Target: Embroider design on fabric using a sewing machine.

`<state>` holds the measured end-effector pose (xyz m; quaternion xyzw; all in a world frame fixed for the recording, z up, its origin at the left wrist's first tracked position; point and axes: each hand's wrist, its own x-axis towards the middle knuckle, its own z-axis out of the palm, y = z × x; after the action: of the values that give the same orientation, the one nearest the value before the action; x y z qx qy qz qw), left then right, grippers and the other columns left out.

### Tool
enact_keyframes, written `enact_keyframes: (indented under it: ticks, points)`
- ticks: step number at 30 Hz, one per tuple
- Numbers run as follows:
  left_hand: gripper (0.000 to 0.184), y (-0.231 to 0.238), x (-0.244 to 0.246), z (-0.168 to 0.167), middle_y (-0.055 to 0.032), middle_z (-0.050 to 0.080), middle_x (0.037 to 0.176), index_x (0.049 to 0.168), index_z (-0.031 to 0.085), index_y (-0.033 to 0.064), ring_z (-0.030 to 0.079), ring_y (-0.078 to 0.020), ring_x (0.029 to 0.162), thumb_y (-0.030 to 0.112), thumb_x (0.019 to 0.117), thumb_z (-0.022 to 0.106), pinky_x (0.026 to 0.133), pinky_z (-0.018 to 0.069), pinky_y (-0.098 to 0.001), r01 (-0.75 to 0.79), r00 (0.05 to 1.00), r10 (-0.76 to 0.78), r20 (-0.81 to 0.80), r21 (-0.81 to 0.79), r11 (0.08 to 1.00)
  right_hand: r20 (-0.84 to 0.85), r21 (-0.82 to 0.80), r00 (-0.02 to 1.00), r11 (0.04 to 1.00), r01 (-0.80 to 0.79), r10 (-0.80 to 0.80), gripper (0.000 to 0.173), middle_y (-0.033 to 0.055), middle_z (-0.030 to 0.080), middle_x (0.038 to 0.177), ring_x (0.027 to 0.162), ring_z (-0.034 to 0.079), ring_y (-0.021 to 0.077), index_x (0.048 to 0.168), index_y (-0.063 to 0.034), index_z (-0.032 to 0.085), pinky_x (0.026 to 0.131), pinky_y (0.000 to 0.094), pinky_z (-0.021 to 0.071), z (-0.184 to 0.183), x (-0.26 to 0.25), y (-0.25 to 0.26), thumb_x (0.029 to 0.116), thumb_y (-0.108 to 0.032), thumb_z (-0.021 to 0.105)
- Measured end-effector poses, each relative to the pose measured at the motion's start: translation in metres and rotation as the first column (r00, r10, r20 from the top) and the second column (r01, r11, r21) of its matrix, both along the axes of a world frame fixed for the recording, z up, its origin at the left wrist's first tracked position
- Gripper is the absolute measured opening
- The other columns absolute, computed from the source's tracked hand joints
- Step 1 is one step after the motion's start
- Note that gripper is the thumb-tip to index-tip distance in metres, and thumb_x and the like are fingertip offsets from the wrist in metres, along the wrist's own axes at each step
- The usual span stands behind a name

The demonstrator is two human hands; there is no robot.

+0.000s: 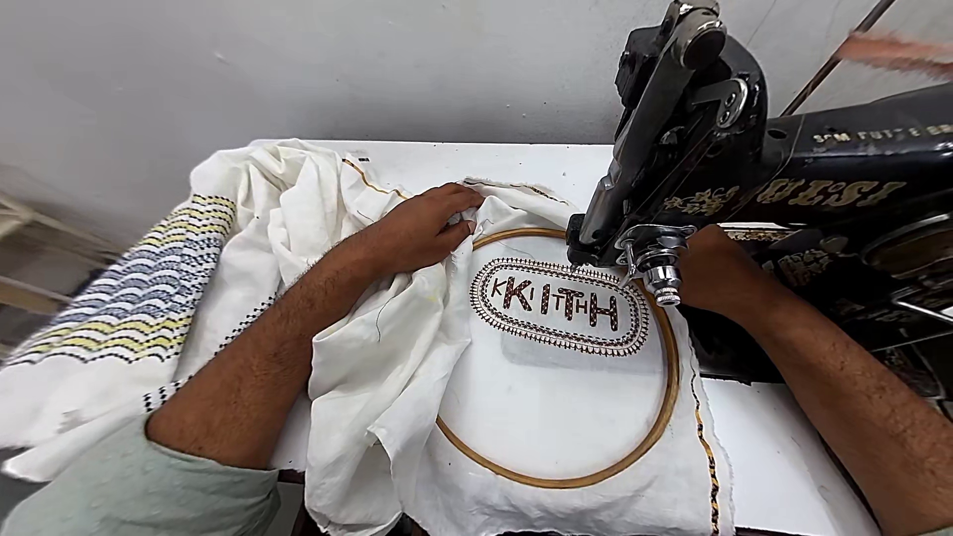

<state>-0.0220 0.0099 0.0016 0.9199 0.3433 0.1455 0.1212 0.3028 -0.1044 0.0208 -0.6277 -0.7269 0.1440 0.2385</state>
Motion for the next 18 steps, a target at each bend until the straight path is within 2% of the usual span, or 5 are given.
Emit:
enact_keyframes:
  ticks: [7, 13, 18]
  points:
    - [0.039, 0.000, 0.000, -0.001, -0.0187, 0.056, 0.145, 0.141, 0.058, 0.0006, 0.056, -0.0313, 0.133, 0.019, 0.1074, 0.049, 0.111, 0.0440, -0.0501, -0.006, 1.000, 0.006, 0.006, -0.014, 1.000, 0.013, -0.044, 1.000, 0.999, 0.020, -0.020, 0.024, 0.0000, 0.050, 0.064, 0.061, 0.047, 0.0064, 0.076, -0.0036, 0.061, 0.059, 0.0290, 0.0388, 0.000, 0.001, 0.002, 0.0979, -0.011, 0.067]
    - [0.039, 0.000, 0.001, 0.001, -0.0186, 0.056, 0.145, 0.141, 0.058, 0.0009, 0.055, -0.0314, 0.134, 0.019, 0.1074, 0.049, 0.111, 0.0437, -0.0504, -0.010, 1.000, 0.010, -0.002, -0.018, 1.000, -0.013, 0.043, 1.000, 0.999, -0.007, 0.008, 0.021, -0.0012, 0.050, 0.064, 0.060, 0.046, 0.0041, 0.077, -0.0041, 0.062, 0.058, 0.0261, 0.0381, -0.006, 0.002, 0.004, 0.0957, -0.009, 0.068]
    - [0.040, -0.001, 0.002, 0.002, -0.0194, 0.056, 0.145, 0.142, 0.057, 0.0004, 0.057, -0.0330, 0.131, 0.018, 0.1077, 0.049, 0.109, 0.0447, -0.0525, -0.025, 1.000, 0.025, -0.014, -0.025, 0.999, -0.047, 0.153, 0.999, 0.988, 0.000, 0.007, 0.012, 0.0002, 0.054, 0.070, 0.065, 0.049, 0.0037, 0.085, -0.0031, 0.065, 0.062, 0.0252, 0.0407, -0.014, 0.003, 0.007, 0.0941, -0.010, 0.067]
